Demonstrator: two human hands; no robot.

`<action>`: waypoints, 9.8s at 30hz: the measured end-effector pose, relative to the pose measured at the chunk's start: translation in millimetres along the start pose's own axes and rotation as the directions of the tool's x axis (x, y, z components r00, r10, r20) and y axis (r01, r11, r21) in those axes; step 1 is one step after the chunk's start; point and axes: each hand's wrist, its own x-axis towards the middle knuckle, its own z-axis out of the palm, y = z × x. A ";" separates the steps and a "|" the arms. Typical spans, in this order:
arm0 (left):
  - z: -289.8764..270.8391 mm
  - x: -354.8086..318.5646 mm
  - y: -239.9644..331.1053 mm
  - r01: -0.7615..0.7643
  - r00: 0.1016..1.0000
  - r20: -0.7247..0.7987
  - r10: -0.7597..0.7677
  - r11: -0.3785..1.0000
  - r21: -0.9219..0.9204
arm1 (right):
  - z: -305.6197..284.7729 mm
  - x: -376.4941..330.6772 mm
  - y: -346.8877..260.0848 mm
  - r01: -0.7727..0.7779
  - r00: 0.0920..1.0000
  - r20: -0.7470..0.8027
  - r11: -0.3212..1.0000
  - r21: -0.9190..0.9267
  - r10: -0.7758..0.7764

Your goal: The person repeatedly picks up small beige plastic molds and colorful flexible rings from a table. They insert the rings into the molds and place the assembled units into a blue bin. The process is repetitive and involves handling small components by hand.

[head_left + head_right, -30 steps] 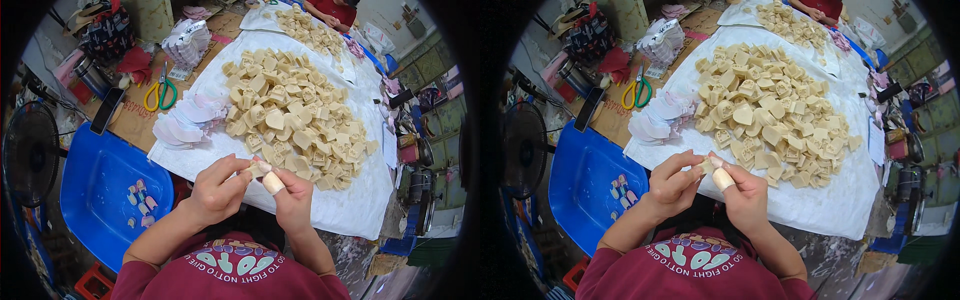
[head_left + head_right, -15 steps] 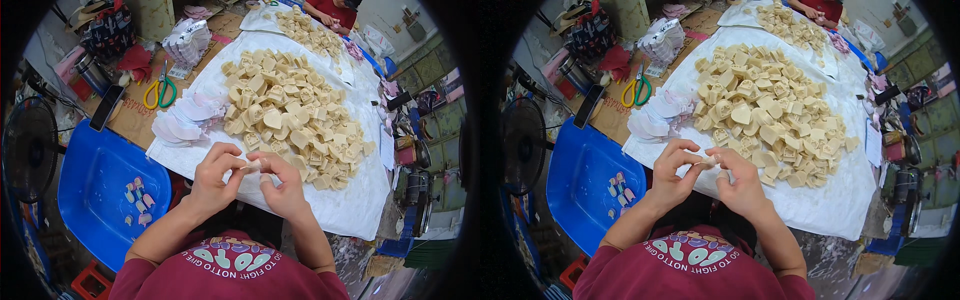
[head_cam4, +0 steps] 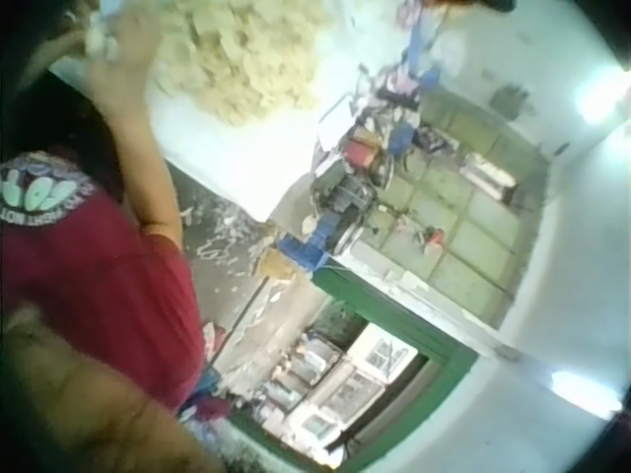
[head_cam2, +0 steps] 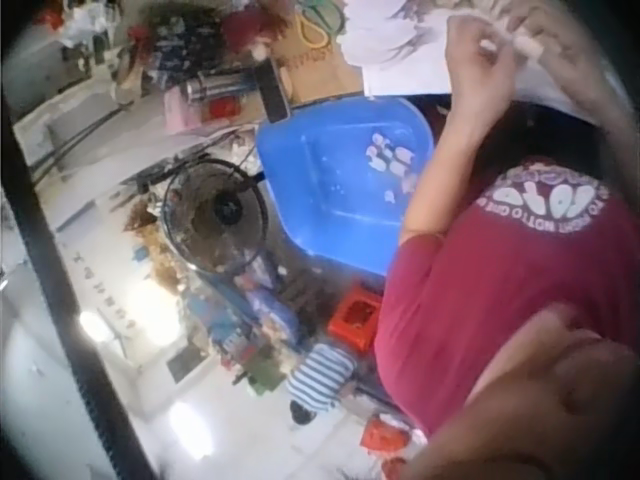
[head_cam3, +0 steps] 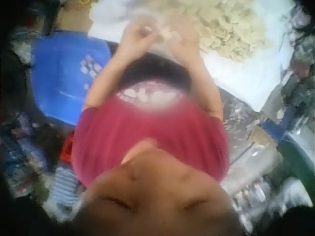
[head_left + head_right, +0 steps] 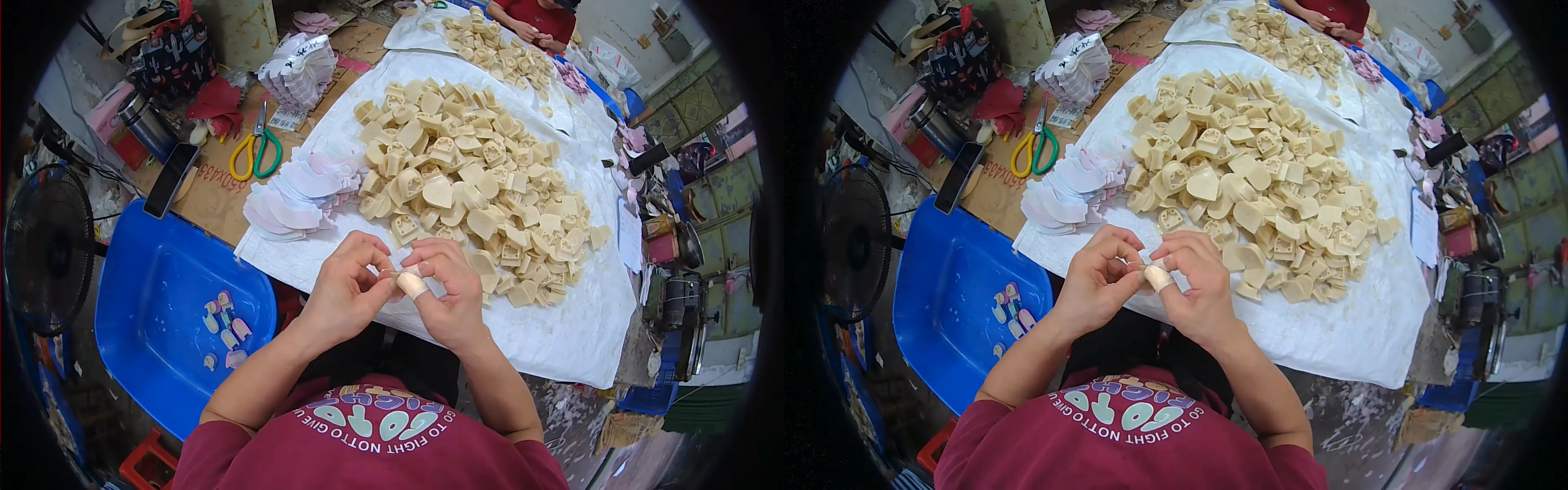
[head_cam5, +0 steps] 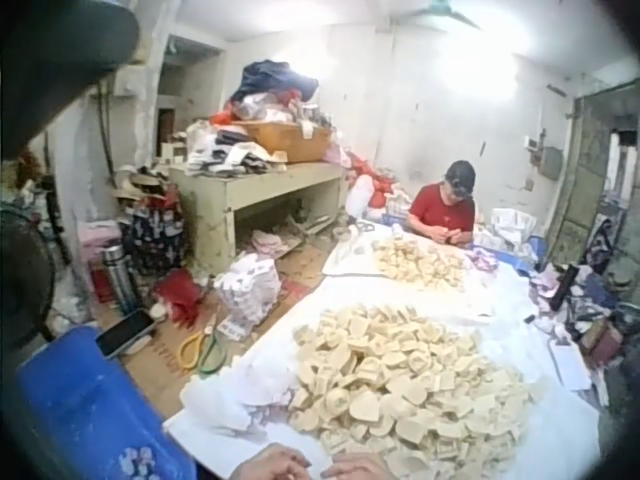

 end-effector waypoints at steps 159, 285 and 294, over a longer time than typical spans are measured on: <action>-71.7 -4.7 -52.1 0.106 0.909 -0.304 -0.287 0.862 -0.496 | 91.8 54.8 19.9 -0.395 0.912 0.231 0.876 0.277 0.338; 12.4 8.3 19.1 0.035 0.982 -0.104 -0.156 0.698 -0.716 | -7.5 15.6 -31.7 0.385 0.899 -0.139 0.901 -0.202 -0.415; 17.1 4.7 26.5 0.082 0.975 -0.092 -0.204 0.708 -0.701 | -9.1 16.2 -31.0 0.385 0.889 -0.170 0.893 -0.232 -0.426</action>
